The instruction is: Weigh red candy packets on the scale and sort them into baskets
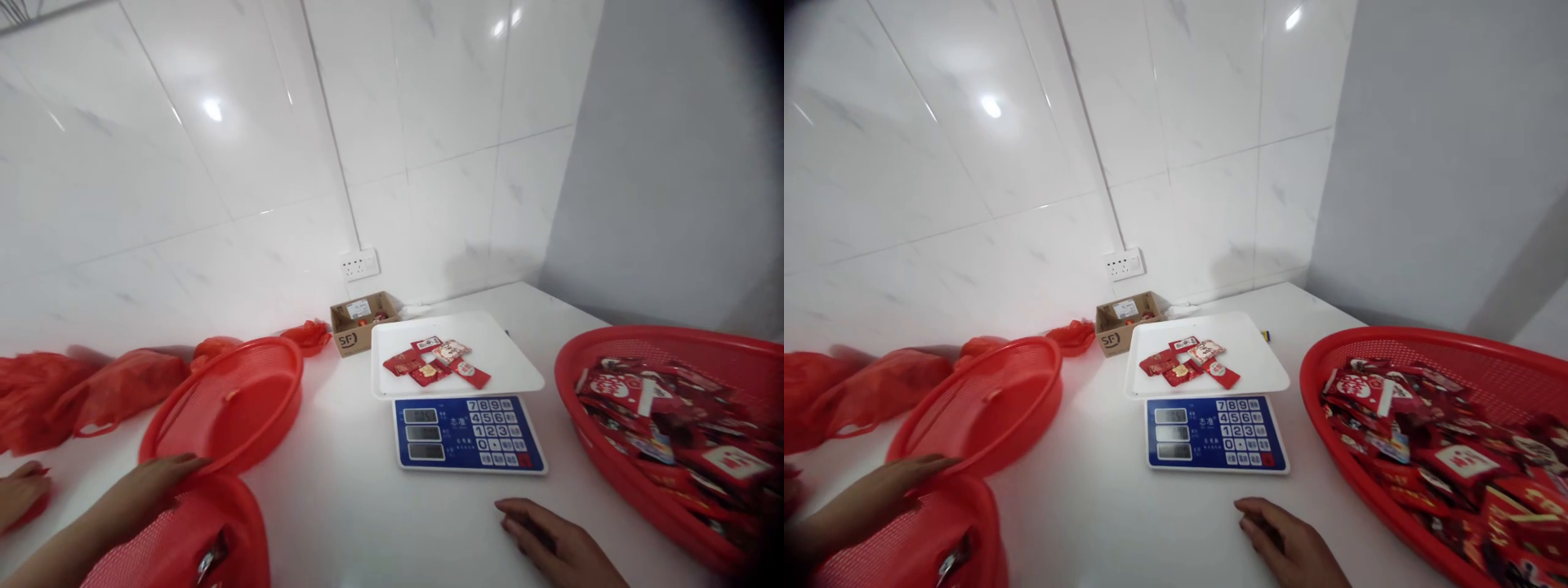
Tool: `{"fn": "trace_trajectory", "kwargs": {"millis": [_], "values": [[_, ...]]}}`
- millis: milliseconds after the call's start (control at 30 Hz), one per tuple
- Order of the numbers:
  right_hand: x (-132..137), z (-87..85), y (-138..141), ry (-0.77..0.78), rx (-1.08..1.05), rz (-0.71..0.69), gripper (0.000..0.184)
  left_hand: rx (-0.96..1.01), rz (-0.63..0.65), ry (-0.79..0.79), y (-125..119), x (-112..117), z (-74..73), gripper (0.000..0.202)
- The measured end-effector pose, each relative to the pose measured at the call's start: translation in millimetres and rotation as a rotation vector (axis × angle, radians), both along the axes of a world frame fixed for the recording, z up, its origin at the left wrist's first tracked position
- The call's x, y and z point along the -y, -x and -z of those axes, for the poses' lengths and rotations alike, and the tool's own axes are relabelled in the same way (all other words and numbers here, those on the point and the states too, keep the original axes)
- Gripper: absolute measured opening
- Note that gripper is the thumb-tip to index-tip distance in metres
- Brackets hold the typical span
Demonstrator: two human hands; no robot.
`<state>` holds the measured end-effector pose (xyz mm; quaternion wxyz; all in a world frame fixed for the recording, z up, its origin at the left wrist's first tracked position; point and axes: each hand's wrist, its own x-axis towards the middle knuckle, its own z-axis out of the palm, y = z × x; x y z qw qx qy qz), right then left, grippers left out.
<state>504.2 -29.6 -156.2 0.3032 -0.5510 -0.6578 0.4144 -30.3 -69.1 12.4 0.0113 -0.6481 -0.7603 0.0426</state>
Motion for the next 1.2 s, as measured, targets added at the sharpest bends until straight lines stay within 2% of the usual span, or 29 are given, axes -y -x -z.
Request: {"fn": "trace_trajectory", "kwargs": {"millis": [100,200,300,433,567,633,733,800,933,1033,1100,1200], "values": [[0,1.6,0,-0.004,0.008,0.022,0.037,0.020,0.181,0.105,6,-3,-3.0,0.043],[0,-0.5,0,-0.001,0.012,0.032,0.038,-0.004,0.226,0.034,17,-8,0.2,0.039],[0,-4.3,1,0.003,0.027,0.026,0.041,-0.064,0.180,-0.031,24,-16,6.1,0.044],[0,-6.2,1,0.006,0.031,0.025,0.042,-0.198,0.104,-0.008,21,-34,8.8,0.055],[1,-5.5,1,0.003,0.037,0.034,0.041,-0.266,0.064,-0.037,12,-55,0.6,0.059],[1,-6.2,1,-0.007,0.033,0.037,0.040,-0.214,0.071,-0.119,2,-68,-7.5,0.056],[2,-9.2,3,-0.028,0.019,0.038,0.037,-0.073,0.091,-0.261,-35,-96,-18.1,0.048],[2,-11.3,5,-0.035,0.005,0.041,0.036,-0.014,0.172,-0.279,-81,-117,-19.4,0.045],[2,-10.8,5,-0.049,0.004,0.041,0.035,0.144,0.471,-0.189,-196,-153,-5.7,0.044],[3,-6.8,4,-0.059,0.024,0.047,0.036,0.215,0.612,-0.079,-263,-175,9.2,0.052],[4,-4.6,3,-0.060,0.022,0.056,0.036,0.232,0.647,-0.008,-288,-189,17.2,0.057],[5,-4.8,4,-0.070,0.004,0.067,0.034,0.232,0.676,0.066,-302,-205,26.4,0.049]]}}
